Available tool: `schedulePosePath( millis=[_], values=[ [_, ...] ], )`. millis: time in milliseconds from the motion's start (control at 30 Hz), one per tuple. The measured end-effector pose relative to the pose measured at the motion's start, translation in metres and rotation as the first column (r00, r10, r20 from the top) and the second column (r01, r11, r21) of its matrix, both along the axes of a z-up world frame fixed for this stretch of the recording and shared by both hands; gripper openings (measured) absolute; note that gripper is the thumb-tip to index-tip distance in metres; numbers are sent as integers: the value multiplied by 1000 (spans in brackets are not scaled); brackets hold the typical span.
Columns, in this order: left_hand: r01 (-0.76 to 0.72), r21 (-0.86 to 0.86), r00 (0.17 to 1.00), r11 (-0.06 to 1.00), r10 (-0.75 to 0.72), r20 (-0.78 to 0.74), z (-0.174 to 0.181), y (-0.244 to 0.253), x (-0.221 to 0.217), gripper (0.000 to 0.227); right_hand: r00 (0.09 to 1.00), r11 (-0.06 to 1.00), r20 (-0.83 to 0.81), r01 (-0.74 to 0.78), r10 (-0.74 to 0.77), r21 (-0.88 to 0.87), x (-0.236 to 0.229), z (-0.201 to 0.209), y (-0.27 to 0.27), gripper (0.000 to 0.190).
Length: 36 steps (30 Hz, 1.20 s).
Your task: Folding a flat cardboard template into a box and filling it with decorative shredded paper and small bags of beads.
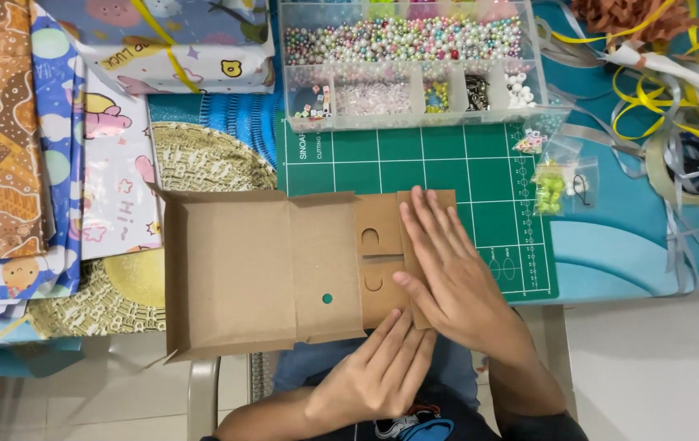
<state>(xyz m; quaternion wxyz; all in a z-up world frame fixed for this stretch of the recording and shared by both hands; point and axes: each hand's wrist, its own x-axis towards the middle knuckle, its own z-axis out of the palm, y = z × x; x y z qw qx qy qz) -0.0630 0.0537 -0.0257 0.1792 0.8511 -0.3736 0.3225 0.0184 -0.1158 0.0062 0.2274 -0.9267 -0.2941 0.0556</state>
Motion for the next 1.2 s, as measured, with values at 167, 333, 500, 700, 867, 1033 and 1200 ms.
schedulePosePath(
  millis=[167, 333, 500, 700, 867, 1033, 1200],
  values=[
    [83, 12, 996, 996, -84, 20, -8, 10, -5, 24, 969, 967, 241, 108, -51, -231, 1, -13, 15, 75],
    [21, 6, 985, 1000, -21, 173, 0, 15, -4, 21, 963, 966, 263, 127, -65, -227, 8, -14, 20, 83],
    [-317, 245, 939, 916, 267, 219, -30, 42, -10, 33, 968, 951, 228, 164, -105, -260, 8, -12, -13, 82],
    [-360, 355, 919, 863, 393, -23, 15, 42, 19, 46, 976, 968, 188, 150, -112, -201, 8, -5, -26, 86],
    [-366, 429, 865, 826, 472, -173, 27, 35, 49, 79, 980, 992, 199, 14, 11, -126, 11, -3, -29, 128],
    [-284, 302, 885, 910, 370, -282, 18, 39, 69, 111, 979, 984, 175, -80, 108, -157, 17, 1, -21, 139],
    [-246, 271, 928, 930, 307, -211, 18, 43, 62, 66, 958, 966, 225, -125, 177, -228, 25, -5, -9, 133]
  ],
)
